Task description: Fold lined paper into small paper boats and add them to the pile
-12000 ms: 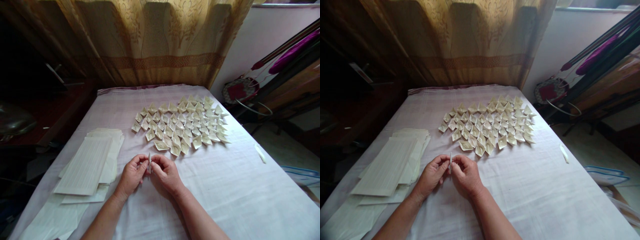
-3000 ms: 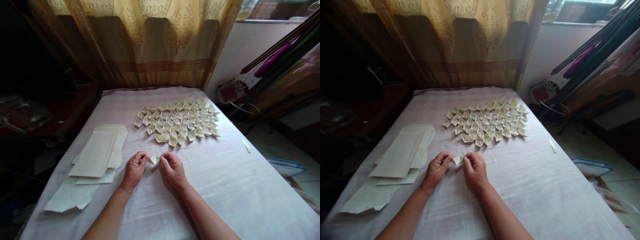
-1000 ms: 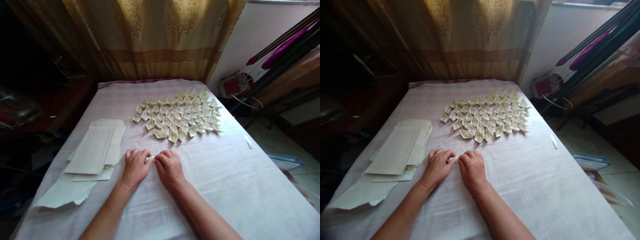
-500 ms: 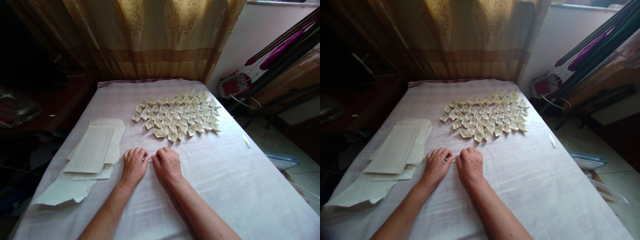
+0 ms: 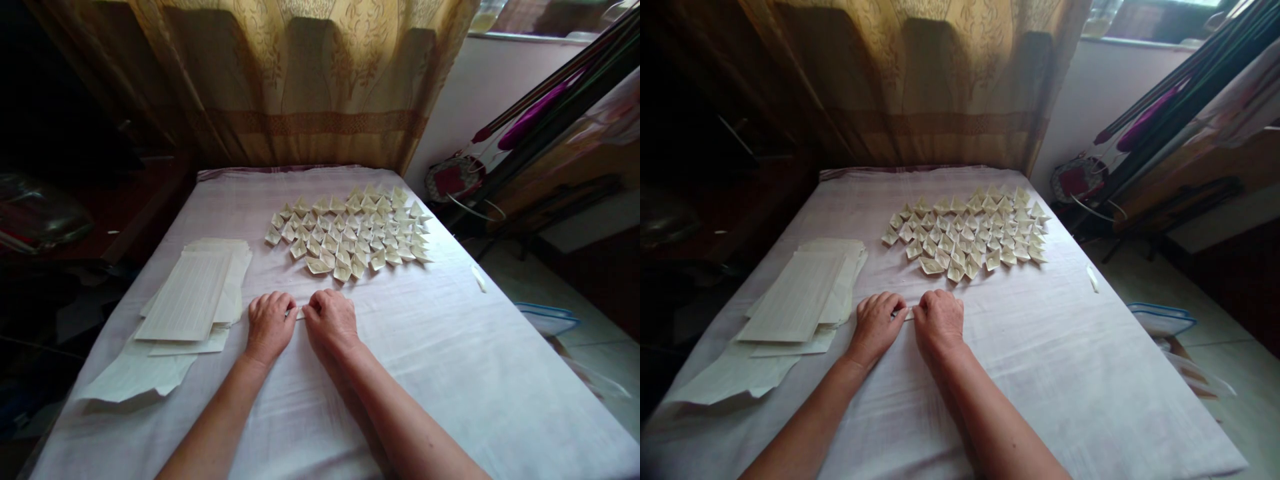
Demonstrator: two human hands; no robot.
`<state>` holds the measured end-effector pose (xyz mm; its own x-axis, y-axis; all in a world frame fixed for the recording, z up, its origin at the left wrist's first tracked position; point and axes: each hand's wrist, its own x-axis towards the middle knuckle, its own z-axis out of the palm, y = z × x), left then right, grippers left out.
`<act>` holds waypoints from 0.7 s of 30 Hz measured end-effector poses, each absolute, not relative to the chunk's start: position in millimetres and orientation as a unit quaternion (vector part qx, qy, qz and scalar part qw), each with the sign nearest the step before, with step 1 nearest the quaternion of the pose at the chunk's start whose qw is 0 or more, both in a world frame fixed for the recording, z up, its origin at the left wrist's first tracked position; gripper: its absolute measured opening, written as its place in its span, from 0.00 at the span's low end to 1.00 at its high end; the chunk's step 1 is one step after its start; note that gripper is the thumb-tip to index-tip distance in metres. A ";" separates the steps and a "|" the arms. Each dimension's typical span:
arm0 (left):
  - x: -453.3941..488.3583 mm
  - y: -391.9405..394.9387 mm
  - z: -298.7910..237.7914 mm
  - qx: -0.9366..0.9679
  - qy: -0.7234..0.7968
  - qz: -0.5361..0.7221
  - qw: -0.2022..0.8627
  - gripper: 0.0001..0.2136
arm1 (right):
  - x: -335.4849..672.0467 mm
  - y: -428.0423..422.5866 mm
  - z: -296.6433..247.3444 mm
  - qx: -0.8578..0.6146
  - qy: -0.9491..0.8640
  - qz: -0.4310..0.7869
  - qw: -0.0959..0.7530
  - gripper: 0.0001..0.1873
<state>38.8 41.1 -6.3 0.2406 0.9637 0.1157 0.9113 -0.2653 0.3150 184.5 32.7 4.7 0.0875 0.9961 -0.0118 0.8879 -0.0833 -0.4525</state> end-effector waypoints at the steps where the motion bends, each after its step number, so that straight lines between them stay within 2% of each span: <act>1: 38.5 41.1 -6.6 0.783 0.598 0.145 0.091 0.03 | 184.4 33.1 5.8 -0.721 -0.653 0.164 0.164 0.06; 13: 38.1 40.8 -8.3 0.783 0.596 0.155 0.089 0.04 | 184.5 38.2 11.0 -0.722 -0.658 0.171 0.126 0.06; 21: 38.0 41.1 -4.1 0.781 0.596 0.159 0.097 0.03 | 201.3 31.4 -4.0 -0.656 -0.702 0.181 0.210 0.04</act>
<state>38.0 41.1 -4.1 0.2381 0.9621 0.1329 0.9006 -0.2699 0.3407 201.3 31.4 -4.0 -0.0511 0.9970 0.0575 0.8451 0.0738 -0.5295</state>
